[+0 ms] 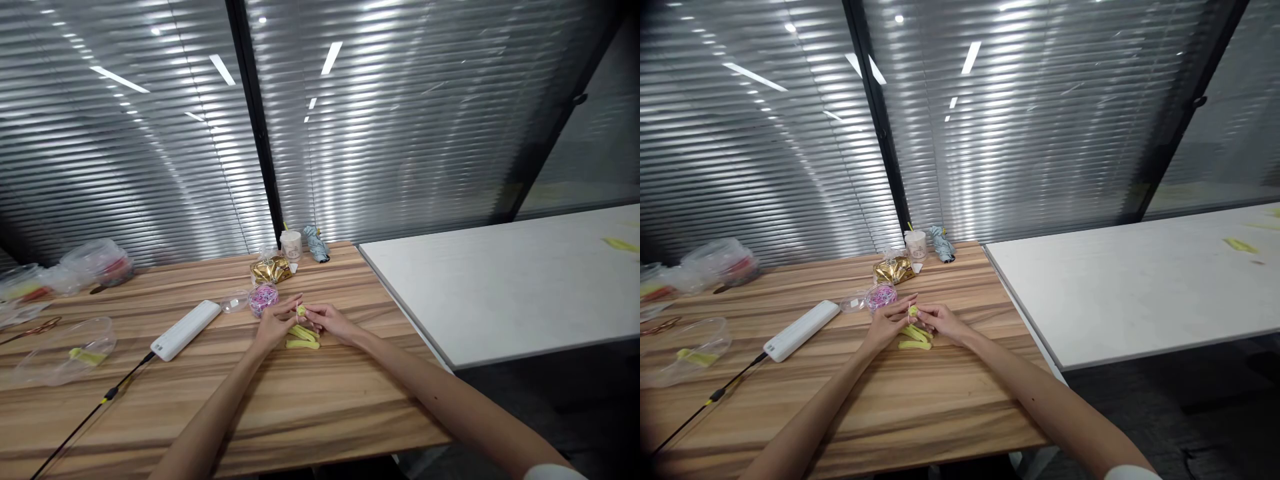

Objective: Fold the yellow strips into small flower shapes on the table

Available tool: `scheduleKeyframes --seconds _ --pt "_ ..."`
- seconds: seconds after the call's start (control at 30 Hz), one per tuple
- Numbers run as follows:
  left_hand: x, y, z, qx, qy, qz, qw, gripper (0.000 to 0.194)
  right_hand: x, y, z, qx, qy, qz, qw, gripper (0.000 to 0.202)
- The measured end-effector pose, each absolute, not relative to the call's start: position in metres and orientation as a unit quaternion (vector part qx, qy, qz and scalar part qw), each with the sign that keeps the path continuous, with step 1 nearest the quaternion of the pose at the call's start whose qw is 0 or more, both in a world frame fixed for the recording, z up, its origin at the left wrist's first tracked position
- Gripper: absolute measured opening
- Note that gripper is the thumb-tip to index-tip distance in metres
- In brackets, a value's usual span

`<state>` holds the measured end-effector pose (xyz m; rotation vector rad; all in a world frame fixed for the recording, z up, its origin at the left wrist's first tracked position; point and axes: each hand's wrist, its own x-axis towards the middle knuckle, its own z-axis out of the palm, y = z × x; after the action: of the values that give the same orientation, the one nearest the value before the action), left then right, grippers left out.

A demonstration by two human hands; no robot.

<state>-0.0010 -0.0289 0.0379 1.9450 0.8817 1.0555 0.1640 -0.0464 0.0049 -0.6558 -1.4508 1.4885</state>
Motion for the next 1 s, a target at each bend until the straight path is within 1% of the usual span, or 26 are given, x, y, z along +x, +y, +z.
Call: scheduleKeyframes --seconds 0.13,0.37,0.63,0.87,1.0 --pt "-0.001 -0.031 0.038 0.751 0.335 0.393 0.412 0.039 0.163 -0.046 0.003 -0.300 -0.603 0.564 0.478 0.042" --pt "-0.004 -0.032 0.037 0.771 0.310 0.390 0.398 0.034 0.163 -0.047 0.003 -0.339 -0.630 0.504 0.484 0.039" --pt "-0.004 -0.033 0.036 0.757 0.293 0.397 0.429 0.033 0.165 -0.046 0.003 -0.340 -0.674 0.452 0.475 0.038" --pt "-0.002 -0.034 0.036 0.773 0.317 0.394 0.383 0.029 0.169 -0.050 0.009 -0.328 -0.744 0.340 0.472 0.030" --pt "0.000 -0.035 0.035 0.772 0.342 0.389 0.368 0.030 0.168 -0.053 0.012 -0.344 -0.757 0.309 0.462 0.028"
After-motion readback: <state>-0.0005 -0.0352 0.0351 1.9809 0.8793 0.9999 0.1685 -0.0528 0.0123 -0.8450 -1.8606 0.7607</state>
